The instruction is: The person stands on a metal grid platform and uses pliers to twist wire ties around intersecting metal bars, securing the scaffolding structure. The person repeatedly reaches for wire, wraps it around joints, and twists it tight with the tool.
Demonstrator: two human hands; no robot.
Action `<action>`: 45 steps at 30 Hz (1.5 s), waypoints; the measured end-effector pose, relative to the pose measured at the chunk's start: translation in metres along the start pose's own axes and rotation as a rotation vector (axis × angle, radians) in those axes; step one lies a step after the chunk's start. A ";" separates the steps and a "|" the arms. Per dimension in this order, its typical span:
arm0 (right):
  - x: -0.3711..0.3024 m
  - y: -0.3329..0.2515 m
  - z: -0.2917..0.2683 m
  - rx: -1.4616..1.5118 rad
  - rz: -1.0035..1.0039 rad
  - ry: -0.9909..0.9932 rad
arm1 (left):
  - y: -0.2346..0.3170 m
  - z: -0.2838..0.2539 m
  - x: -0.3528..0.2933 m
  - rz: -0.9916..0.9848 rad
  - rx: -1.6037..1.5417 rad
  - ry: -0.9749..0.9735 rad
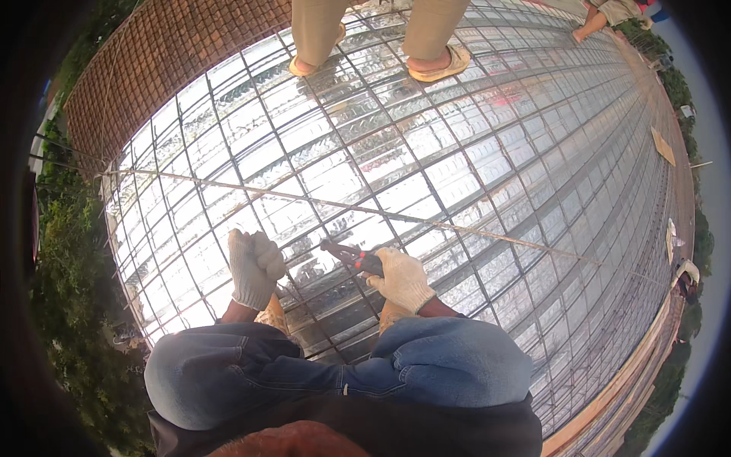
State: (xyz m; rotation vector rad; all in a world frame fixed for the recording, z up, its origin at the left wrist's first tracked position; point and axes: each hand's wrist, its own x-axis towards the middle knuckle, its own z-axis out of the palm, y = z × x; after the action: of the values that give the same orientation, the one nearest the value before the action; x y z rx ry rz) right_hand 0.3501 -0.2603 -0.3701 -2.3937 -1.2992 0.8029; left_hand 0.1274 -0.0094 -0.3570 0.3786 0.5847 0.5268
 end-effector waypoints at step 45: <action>0.347 -0.180 0.013 -0.812 -0.965 -0.198 | 0.011 -0.075 0.100 -0.045 0.852 0.426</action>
State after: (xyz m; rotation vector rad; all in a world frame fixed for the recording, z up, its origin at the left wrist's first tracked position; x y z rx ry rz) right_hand 0.3724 0.1283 -0.4045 -1.6815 -2.9064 0.2111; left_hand 0.1488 0.0703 -0.4513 1.0697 1.2268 0.2893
